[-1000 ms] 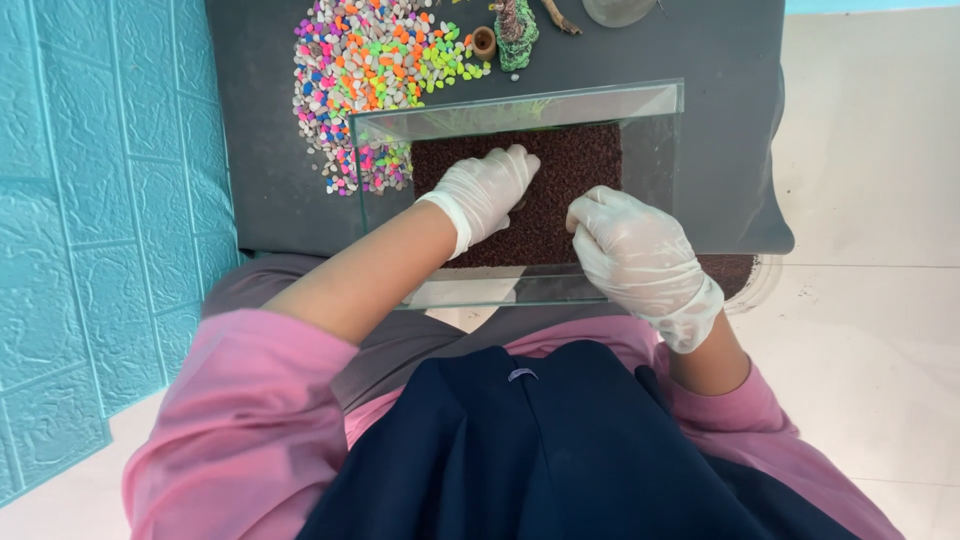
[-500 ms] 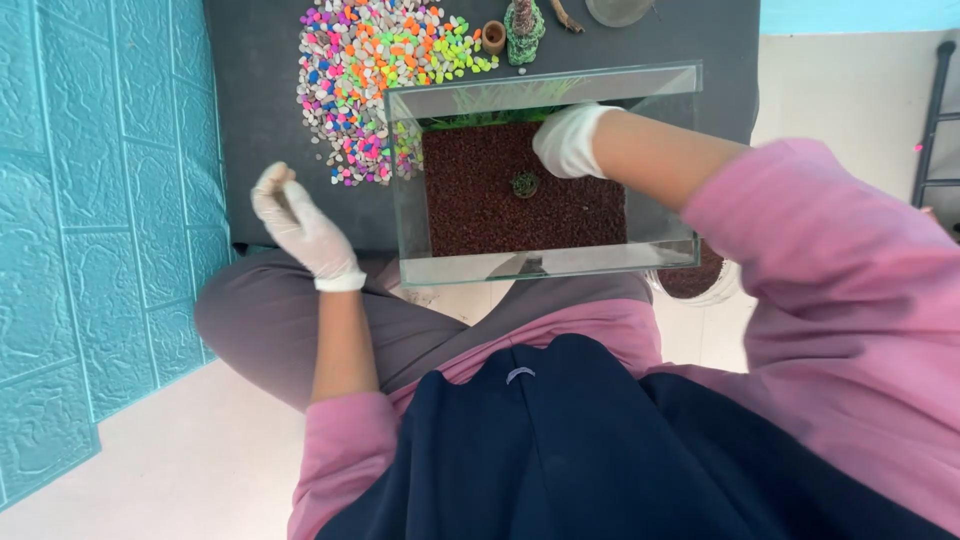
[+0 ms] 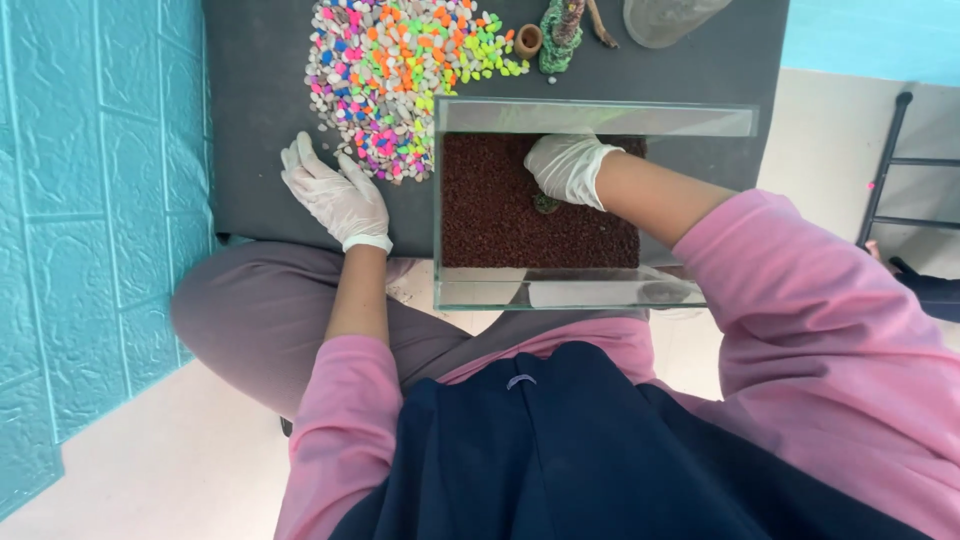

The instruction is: Planting a small succulent in a glass terrarium with soil.

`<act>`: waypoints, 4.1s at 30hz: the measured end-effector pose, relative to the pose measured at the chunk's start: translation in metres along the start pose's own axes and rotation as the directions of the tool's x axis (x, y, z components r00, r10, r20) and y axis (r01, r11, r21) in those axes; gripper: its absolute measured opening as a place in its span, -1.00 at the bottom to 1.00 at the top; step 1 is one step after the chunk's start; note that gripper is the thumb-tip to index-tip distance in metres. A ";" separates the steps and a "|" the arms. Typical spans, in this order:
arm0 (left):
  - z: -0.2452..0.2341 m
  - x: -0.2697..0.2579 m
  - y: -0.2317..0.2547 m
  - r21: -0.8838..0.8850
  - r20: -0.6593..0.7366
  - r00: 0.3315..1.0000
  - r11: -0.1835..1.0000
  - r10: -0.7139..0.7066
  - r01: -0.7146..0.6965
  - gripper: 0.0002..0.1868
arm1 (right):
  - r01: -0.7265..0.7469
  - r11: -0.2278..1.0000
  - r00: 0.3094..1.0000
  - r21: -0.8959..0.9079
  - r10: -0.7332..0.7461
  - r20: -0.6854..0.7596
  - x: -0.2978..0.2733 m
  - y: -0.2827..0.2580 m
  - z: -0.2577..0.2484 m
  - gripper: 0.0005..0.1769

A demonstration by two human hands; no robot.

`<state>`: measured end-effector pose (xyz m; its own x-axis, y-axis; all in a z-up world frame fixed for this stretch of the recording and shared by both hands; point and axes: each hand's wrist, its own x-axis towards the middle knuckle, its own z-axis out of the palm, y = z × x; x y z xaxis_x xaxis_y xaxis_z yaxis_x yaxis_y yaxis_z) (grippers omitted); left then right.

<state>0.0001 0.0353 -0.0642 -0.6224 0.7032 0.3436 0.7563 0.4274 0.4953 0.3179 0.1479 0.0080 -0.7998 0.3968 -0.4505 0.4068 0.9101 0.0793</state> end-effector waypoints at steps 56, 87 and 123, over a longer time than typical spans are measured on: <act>-0.001 0.000 -0.001 0.006 0.008 0.998 0.998 0.063 -0.063 -0.46 | 0.227 0.896 0.974 0.382 -0.213 -0.080 0.023 -0.078 -0.040 -0.32; 0.000 -0.001 -0.005 -0.066 0.044 0.999 0.998 0.020 -0.017 -0.46 | -0.008 0.797 0.896 0.603 -0.262 0.359 0.026 -0.062 -0.071 -0.64; -0.008 0.001 0.002 -0.082 -0.018 0.999 0.996 0.041 -0.042 -0.48 | -0.038 0.723 0.985 0.689 0.144 -0.097 0.016 -0.017 -0.076 -0.70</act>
<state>-0.0003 0.0321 -0.0566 -0.5945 0.7100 0.3775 0.7627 0.3494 0.5442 0.2644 0.1476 0.0666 -0.7716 0.5338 -0.3459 0.6292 0.5606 -0.5384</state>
